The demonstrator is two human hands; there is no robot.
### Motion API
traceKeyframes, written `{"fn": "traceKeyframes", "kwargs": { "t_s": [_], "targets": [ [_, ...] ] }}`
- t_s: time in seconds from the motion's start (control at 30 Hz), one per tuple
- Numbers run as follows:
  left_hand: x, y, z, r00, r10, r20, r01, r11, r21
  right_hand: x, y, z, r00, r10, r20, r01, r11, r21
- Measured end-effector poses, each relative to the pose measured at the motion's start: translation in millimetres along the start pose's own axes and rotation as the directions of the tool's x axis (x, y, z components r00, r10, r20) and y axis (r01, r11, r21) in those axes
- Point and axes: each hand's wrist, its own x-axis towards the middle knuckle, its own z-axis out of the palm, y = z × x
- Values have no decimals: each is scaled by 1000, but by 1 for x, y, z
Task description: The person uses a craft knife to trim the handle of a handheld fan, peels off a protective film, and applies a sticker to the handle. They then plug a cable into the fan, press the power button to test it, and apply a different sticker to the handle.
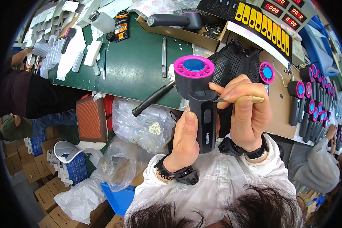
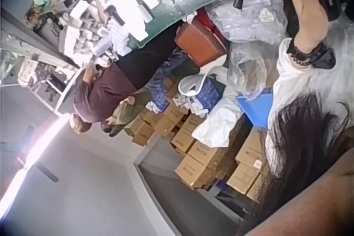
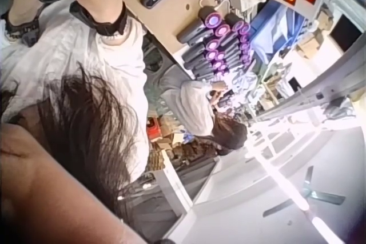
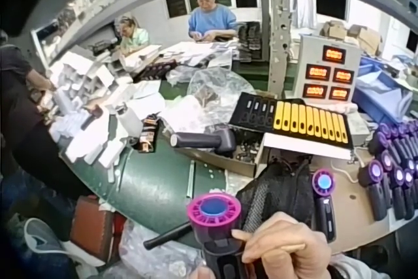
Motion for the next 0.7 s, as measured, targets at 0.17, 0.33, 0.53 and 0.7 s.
{"fn": "traceKeyframes", "kwargs": {
  "t_s": [0.17,0.33,0.53,0.7],
  "targets": [
    [1,0,0,1000,1,11,-1,1000,-3,0,1,1,1000,-20,-9,20,1000,-21],
    [2,0,1,1000,3,0,-3,1000,-14,0,2,0,1000,-18,-8,18,1000,-24],
    [2,4,2,1000,-2,-13,3,999,44,1,3,-4,995,-81,50,86,990,-113],
    [3,4,4,999,41,-24,-39,996,84,1,6,-3,980,-183,76,194,966,-171]
  ]
}}
